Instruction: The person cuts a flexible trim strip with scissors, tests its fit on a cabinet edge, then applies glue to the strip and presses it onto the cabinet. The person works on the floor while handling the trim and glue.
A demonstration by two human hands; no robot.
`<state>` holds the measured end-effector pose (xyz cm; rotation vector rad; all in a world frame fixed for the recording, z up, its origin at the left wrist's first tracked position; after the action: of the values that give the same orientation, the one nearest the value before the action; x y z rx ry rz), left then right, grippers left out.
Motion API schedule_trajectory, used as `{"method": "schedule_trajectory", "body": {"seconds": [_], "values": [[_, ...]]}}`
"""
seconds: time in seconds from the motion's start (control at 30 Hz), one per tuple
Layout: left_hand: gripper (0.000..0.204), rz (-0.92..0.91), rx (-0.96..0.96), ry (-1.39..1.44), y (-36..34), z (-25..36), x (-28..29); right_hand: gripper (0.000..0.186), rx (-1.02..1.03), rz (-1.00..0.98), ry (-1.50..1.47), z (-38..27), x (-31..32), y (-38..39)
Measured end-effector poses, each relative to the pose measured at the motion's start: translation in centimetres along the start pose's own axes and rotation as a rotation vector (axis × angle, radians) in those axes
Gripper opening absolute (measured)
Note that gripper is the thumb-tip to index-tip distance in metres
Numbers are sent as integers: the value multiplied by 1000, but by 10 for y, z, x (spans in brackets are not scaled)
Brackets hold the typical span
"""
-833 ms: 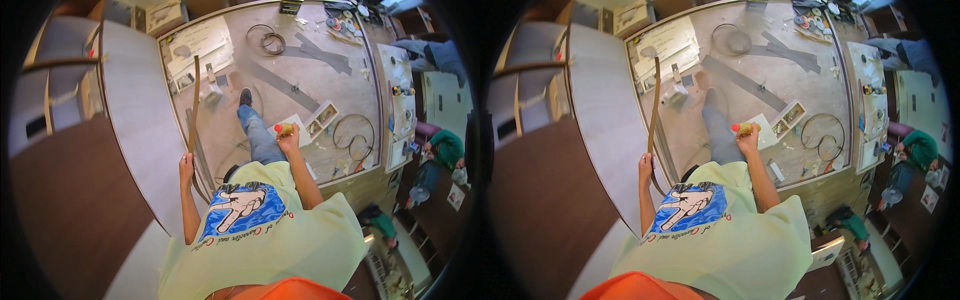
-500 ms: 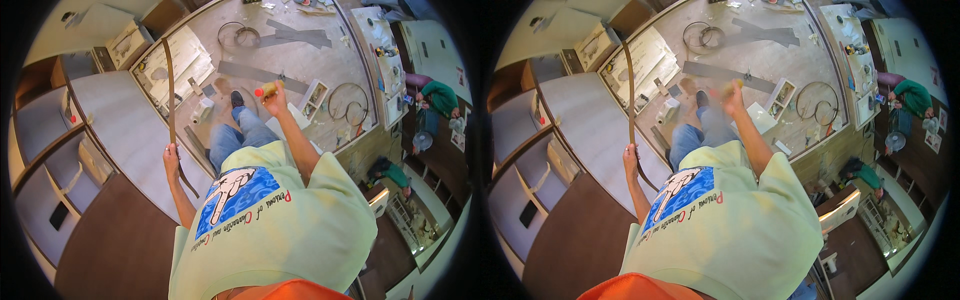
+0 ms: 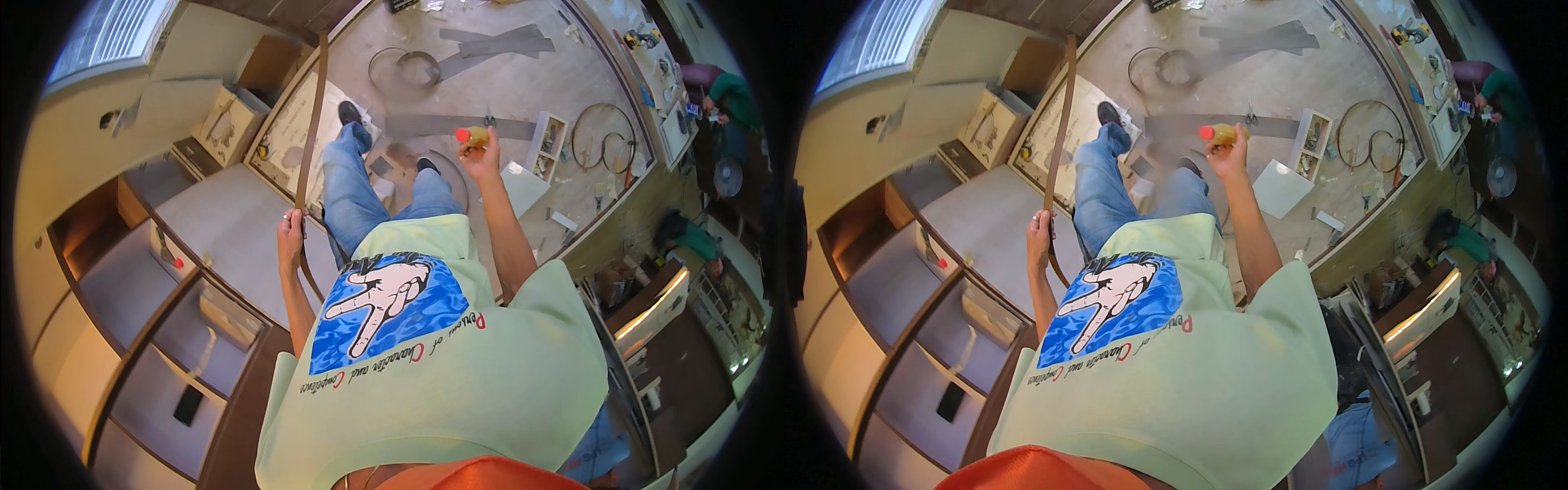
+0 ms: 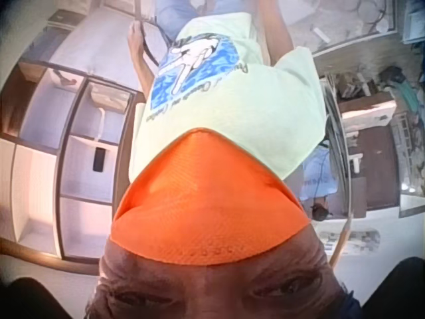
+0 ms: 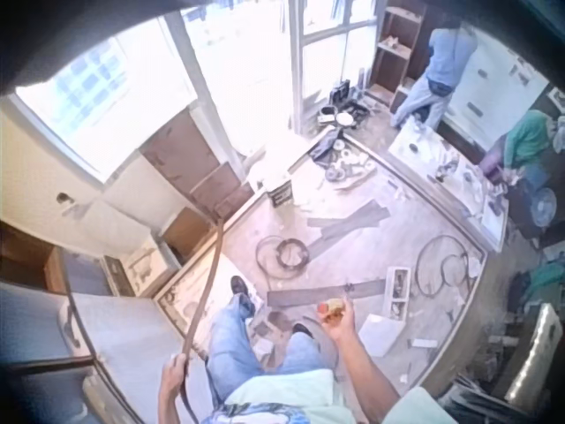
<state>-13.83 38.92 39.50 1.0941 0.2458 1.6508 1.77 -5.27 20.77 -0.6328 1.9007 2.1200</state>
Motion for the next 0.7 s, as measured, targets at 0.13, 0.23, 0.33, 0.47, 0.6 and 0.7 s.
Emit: {"method": "schedule_trajectory", "body": {"seconds": [0.13, 0.23, 0.33, 0.47, 0.6, 0.7], "values": [[31, -107, -50, -104, -87, 19, 37, 47, 125, 43, -90, 6, 8, -24], [31, -194, -37, -221, -167, 33, 77, 47, 245, 32, -209, 25, -7, -27], [29, -232, -187, -389, -262, 64, 128, 48, 370, 35, -312, 55, -35, -29], [30, -364, -287, -391, -360, 105, 201, 50, 314, 17, -446, 109, -61, -33], [30, -420, -174, -570, -430, 134, 242, 47, 270, -138, -487, 138, -81, -45], [27, -443, -226, -631, -461, 150, 241, 45, 293, -127, -530, 153, -85, -53]]}}
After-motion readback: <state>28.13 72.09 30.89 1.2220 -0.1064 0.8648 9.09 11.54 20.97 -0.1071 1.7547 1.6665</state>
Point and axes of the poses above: each hand's wrist, its own y-axis away from the middle knuckle, its own x-axis out of the back of the hand, z = x × y, the point moved 6 cm from there along -y, towards the middle knuckle, and after that the axes turned 15 degrees about -y, right-handed, at the moved point
